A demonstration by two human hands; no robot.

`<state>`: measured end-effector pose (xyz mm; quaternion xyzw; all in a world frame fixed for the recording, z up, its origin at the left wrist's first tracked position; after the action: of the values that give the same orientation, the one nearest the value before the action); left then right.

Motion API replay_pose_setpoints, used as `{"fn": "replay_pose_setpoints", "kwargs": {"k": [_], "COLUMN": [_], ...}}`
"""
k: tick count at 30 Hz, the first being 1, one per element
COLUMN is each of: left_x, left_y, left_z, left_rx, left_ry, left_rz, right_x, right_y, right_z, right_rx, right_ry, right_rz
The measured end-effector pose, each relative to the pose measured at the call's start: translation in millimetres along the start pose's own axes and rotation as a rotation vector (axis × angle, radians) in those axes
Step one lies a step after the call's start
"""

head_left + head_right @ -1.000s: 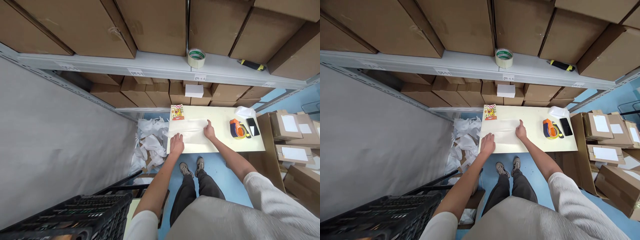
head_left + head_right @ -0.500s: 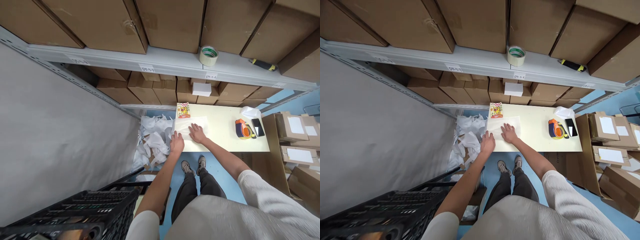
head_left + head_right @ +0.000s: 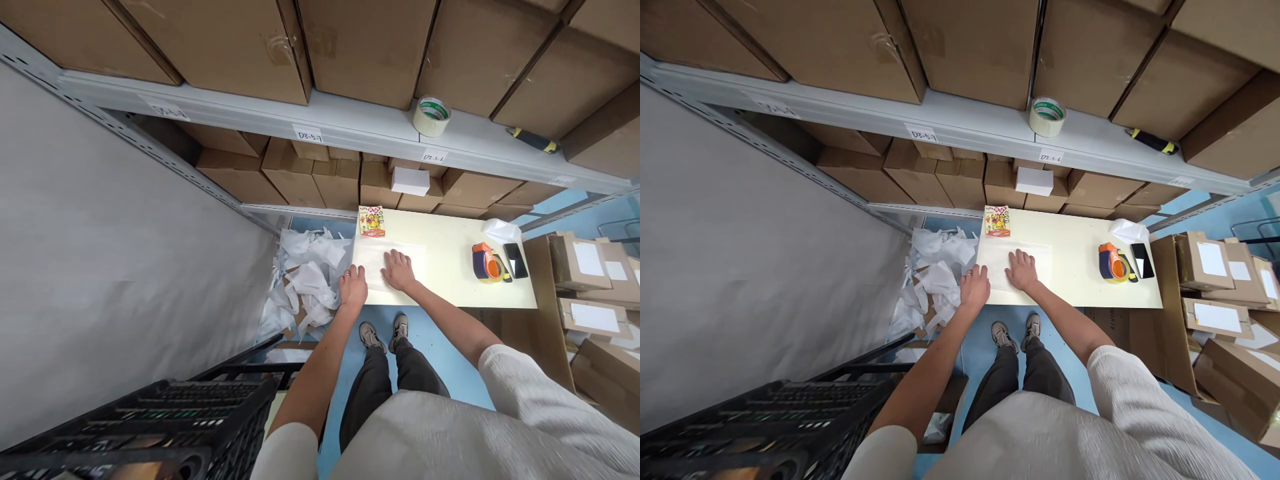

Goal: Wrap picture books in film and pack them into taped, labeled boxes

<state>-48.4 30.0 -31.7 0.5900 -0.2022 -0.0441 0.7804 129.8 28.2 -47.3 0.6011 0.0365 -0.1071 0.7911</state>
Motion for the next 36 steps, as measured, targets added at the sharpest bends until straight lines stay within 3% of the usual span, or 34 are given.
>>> {"fn": "replay_pose_setpoints", "kwargs": {"k": [4,9,13,18,22,27,31,36], "left_x": [-0.6,18.8,30.5,34.3,37.1,44.4,55.8,55.2], "left_y": [-5.2,-12.2,-28.4,-51.2,-59.9,-55.6,-43.1,-50.9], "left_z": [0.3,-13.0,-23.0,-16.0,-7.0,-5.4,-18.7,-34.4], "left_rx": [-0.034,-0.023,-0.043,-0.092,-0.139,-0.157,-0.061,-0.109], "left_ry": [-0.013,-0.259,-0.332,-0.294,-0.213,-0.112,-0.171,-0.188], "left_rz": [-0.008,0.019,0.043,0.055,0.053,0.038,0.019,0.014], "right_x": [5.7,26.5,59.6,95.4,99.9,106.4,114.7,119.2], "right_y": [-12.7,-20.9,-19.5,-13.6,-12.2,-11.9,-11.2,-9.2], "right_z": [-0.3,18.4,33.0,38.5,36.1,37.2,38.9,37.7], "right_rx": [-0.03,-0.015,0.001,-0.002,0.018,0.088,0.086,0.084], "right_ry": [0.014,0.086,0.12,0.134,0.101,-0.062,-0.048,-0.036], "right_rz": [0.012,0.051,0.072,0.062,0.027,-0.009,-0.004,0.001]}}
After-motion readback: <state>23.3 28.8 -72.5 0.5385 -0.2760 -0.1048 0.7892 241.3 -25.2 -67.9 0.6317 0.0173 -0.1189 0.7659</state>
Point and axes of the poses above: each hand's wrist, its own z-axis away from the middle knuckle, its own y-axis out of the back of the hand, x = y × z, the point moved 6 cm from there along -z, towards the middle knuckle, and after that the axes turned 3 degrees about -y, right-handed, at the moved point
